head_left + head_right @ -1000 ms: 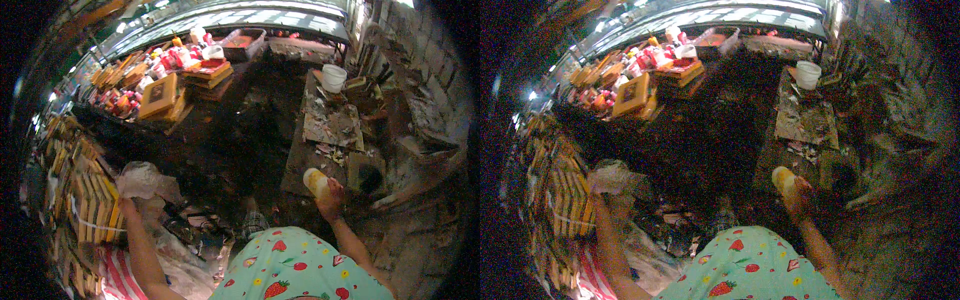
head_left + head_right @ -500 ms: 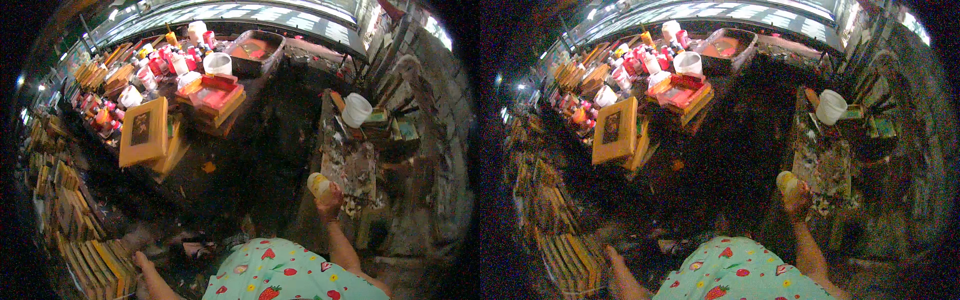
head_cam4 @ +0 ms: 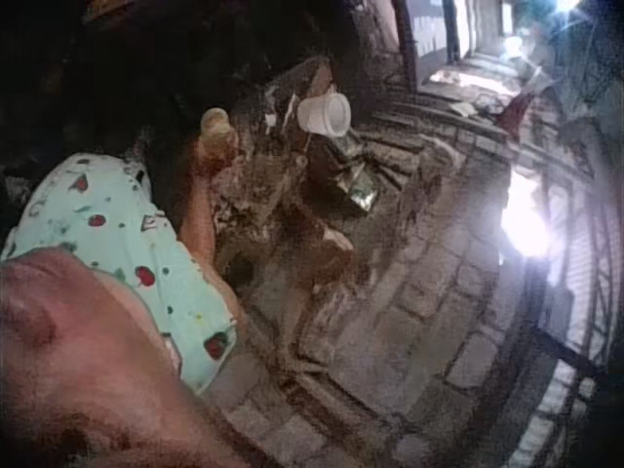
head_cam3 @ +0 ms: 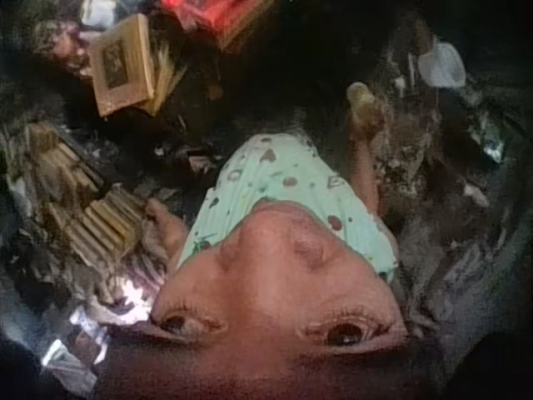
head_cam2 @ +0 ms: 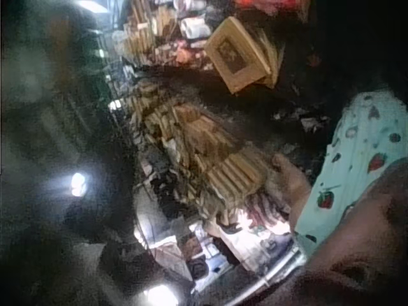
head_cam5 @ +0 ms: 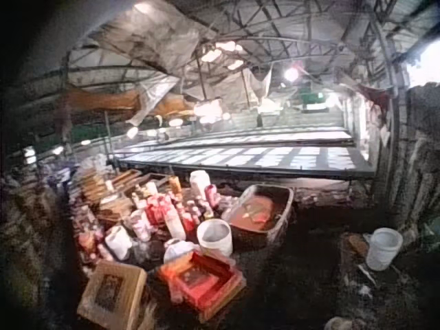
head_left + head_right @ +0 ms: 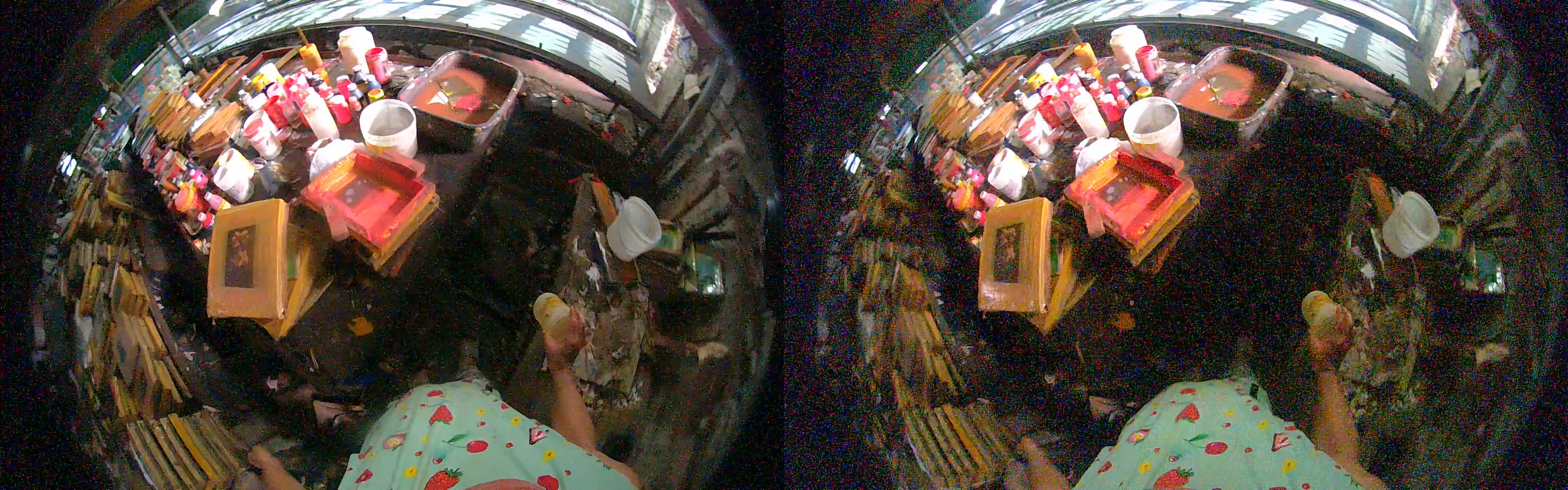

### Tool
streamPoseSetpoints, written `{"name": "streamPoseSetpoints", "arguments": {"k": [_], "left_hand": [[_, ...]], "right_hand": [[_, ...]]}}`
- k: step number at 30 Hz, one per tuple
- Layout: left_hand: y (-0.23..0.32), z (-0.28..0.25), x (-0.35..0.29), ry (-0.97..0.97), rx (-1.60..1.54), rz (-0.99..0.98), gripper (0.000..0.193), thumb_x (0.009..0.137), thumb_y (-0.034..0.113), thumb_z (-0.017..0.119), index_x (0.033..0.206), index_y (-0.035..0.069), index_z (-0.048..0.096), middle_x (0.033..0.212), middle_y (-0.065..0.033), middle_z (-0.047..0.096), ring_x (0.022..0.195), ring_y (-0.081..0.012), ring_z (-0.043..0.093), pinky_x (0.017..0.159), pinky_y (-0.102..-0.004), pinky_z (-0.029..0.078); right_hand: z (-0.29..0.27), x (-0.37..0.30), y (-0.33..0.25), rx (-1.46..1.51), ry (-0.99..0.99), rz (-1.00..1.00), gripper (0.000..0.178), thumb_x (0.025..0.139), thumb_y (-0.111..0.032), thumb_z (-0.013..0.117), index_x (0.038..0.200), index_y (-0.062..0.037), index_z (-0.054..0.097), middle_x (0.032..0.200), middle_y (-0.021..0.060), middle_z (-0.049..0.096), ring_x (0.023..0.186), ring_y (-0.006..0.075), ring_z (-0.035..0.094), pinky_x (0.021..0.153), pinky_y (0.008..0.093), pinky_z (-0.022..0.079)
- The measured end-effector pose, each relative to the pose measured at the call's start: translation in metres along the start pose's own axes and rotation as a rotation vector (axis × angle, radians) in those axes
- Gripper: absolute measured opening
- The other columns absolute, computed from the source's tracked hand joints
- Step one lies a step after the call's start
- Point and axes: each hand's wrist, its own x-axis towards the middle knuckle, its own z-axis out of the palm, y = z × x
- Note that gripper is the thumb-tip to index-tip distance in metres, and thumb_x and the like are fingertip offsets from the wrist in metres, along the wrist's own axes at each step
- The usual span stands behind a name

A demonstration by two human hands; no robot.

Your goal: The person squeezes a yellow substance from a plastic bottle into a pot of yellow liquid, then rinses the bottle with water from a hose. They walk to a workbench, place the bottle down, and pick up a red-framed screen printing frame, positioning it on the bench.

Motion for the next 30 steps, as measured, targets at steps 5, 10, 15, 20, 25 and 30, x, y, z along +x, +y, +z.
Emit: {"name": "streamPoseSetpoints", "arguments": {"k": [5, 10, 15, 20, 25, 30], "left_hand": [[0.007, 0.007, -0.092, 0.103, 0.08, 0.061, 0.071, 0.102, 0.052, 0.063, 0.157, 0.007, 0.052, 0.153, -0.0177, 0.057, 0.133, -0.0383, 0.056, 0.11, -0.0664, 0.046], [0.054, 0.111, -0.226, -0.069, 0.143, 0.295, 0.071, 0.102, 0.052, 0.063, 0.156, 0.007, 0.053, 0.151, -0.0179, 0.057, 0.131, -0.038, 0.057, 0.109, -0.0657, 0.047], [0.156, 0.318, -0.384, -0.509, 0.045, 0.596, 0.071, 0.102, 0.052, 0.063, 0.154, 0.006, 0.054, 0.15, -0.018, 0.058, 0.13, -0.0377, 0.058, 0.107, -0.065, 0.047], [0.234, 0.43, -0.478, -0.686, -0.02, 0.699, 0.07, 0.101, 0.052, 0.064, 0.153, 0.005, 0.055, 0.148, -0.0182, 0.059, 0.128, -0.0374, 0.058, 0.106, -0.0643, 0.048], [0.244, 0.42, -0.482, -0.584, 0.023, 0.721, 0.07, 0.101, 0.052, 0.064, 0.152, 0.005, 0.056, 0.147, -0.0184, 0.06, 0.126, -0.037, 0.059, 0.105, -0.0635, 0.048], [0.239, 0.409, -0.478, -0.42, 0.036, 0.7, 0.07, 0.1, 0.052, 0.065, 0.15, 0.004, 0.056, 0.145, -0.0186, 0.061, 0.125, -0.0367, 0.059, 0.104, -0.0628, 0.049]], "right_hand": [[0.064, 0.126, 0.015, 0.133, 0.132, -0.282, 0.097, 0.067, -0.025, 0.098, 0.155, -0.0107, 0.058, 0.152, 0.011, 0.062, 0.144, 0.0341, 0.056, 0.123, 0.0516, 0.041], [0.102, 0.225, -0.015, -0.018, 0.079, -0.242, 0.093, 0.073, -0.025, 0.096, 0.156, -0.0129, 0.057, 0.153, 0.0109, 0.062, 0.141, 0.0351, 0.059, 0.121, 0.0505, 0.044], [0.126, 0.297, -0.035, -0.152, -0.031, -0.284, 0.086, 0.076, -0.031, 0.093, 0.154, -0.0135, 0.06, 0.156, 0.0102, 0.06, 0.14, 0.0315, 0.06, 0.12, 0.0471, 0.045], [0.154, 0.384, -0.036, -0.16, 0.08, -0.424, 0.089, 0.071, -0.031, 0.093, 0.154, -0.0164, 0.061, 0.153, 0.0097, 0.062, 0.14, 0.0331, 0.06, 0.122, 0.0504, 0.043], [0.154, 0.467, -0.048, -0.21, 0.098, -0.416, 0.091, 0.072, -0.025, 0.09, 0.156, -0.0153, 0.058, 0.15, 0.0125, 0.063, 0.141, 0.0364, 0.058, 0.12, 0.0535, 0.044], [0.172, 0.561, -0.036, -0.235, 0.106, -0.478, 0.099, 0.07, -0.025, 0.091, 0.161, -0.0142, 0.053, 0.15, 0.0163, 0.062, 0.14, 0.039, 0.057, 0.119, 0.0528, 0.045]]}}
